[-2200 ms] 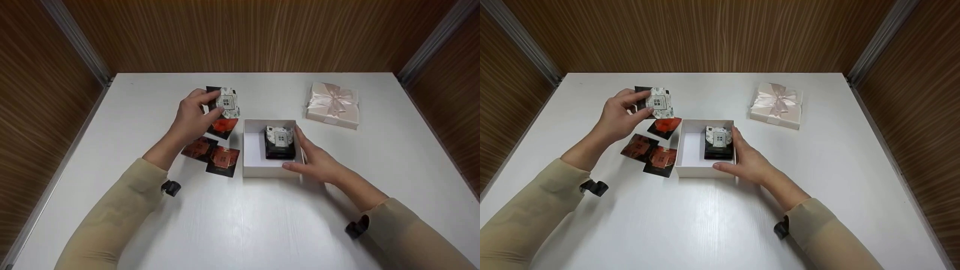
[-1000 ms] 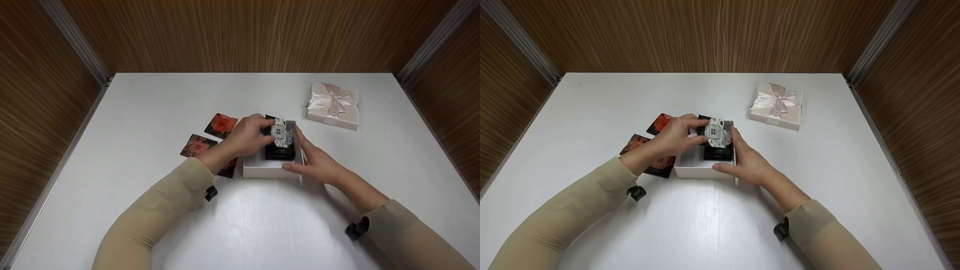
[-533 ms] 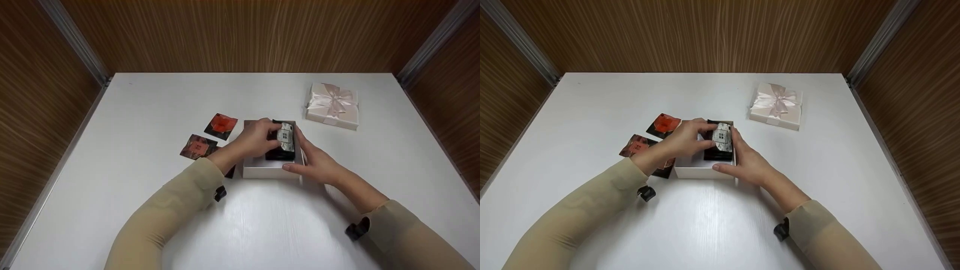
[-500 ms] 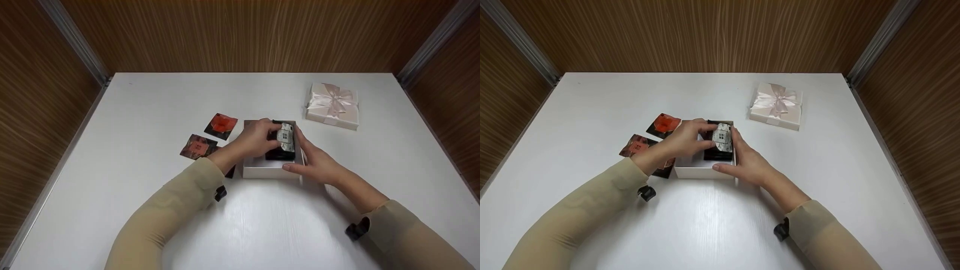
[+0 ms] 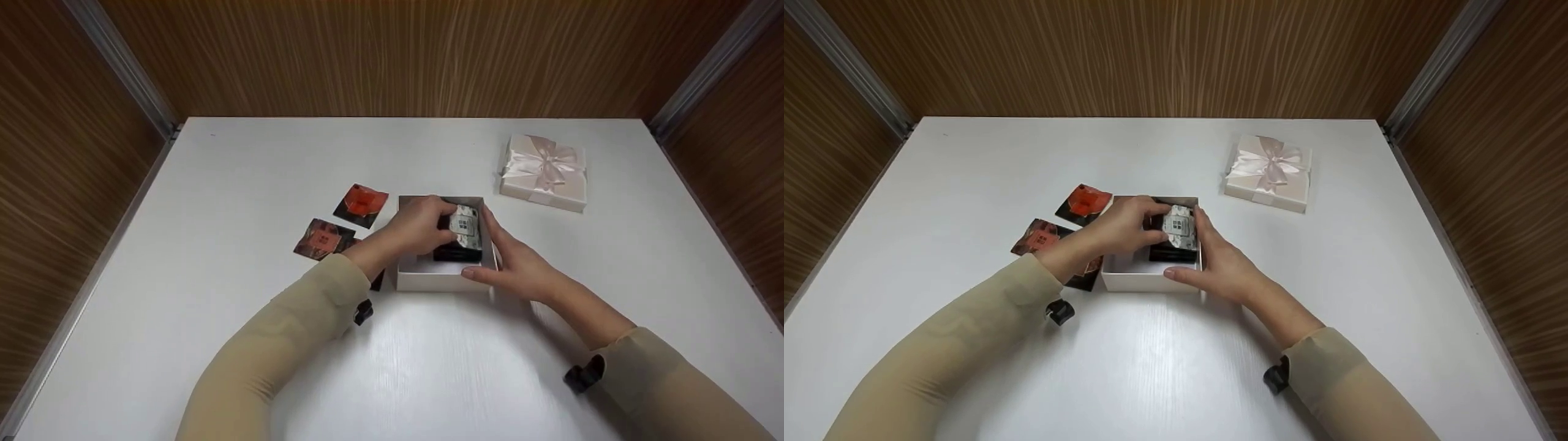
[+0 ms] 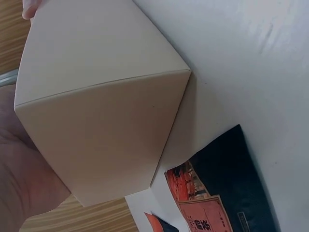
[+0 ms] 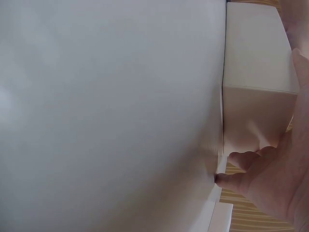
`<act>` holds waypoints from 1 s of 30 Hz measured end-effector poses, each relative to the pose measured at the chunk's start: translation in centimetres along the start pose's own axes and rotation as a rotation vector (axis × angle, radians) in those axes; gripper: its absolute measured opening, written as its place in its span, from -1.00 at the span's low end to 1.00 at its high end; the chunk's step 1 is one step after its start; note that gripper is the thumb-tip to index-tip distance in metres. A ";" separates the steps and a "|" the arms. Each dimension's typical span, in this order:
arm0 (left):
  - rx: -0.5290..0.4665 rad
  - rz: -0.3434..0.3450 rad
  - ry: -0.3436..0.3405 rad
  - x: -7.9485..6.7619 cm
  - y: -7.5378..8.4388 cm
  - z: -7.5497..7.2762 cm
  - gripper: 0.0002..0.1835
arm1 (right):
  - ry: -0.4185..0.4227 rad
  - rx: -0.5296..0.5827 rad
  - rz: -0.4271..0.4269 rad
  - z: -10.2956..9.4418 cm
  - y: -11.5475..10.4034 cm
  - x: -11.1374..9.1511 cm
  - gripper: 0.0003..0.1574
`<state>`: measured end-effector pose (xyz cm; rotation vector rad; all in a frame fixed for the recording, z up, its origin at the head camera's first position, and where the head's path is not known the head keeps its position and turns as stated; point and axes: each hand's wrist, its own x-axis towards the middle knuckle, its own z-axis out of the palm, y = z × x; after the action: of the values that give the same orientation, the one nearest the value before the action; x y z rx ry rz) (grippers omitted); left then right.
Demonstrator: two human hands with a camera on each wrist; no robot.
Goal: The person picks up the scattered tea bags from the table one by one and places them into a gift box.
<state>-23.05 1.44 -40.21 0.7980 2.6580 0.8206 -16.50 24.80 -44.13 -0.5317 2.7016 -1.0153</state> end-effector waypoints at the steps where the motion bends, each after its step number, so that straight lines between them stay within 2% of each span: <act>1: 0.006 -0.001 -0.001 0.0 0.0 0.0 -0.39 | -0.002 0.003 0.002 0.0 0.0 0.0 0.48; 15: 0.050 -0.022 -0.014 0.4 0.0 0.0 -0.46 | -0.003 0.002 0.011 0.0 -0.2 -0.1 0.49; 20: 0.071 -0.009 -0.018 0.5 0.0 -0.1 -0.56 | 0.000 0.011 0.007 0.1 -0.2 0.0 0.49; 27: 0.107 -0.039 -0.028 0.1 0.0 -0.4 -0.42 | -0.007 0.008 0.013 0.1 -0.1 0.1 0.50; 30: 0.101 -0.029 -0.029 -0.1 -0.1 -0.7 -0.42 | -0.008 0.001 0.019 0.1 0.0 0.1 0.50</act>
<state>-23.32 0.96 -39.68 0.7868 2.6970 0.6665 -16.55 24.69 -44.17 -0.5082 2.6939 -1.0069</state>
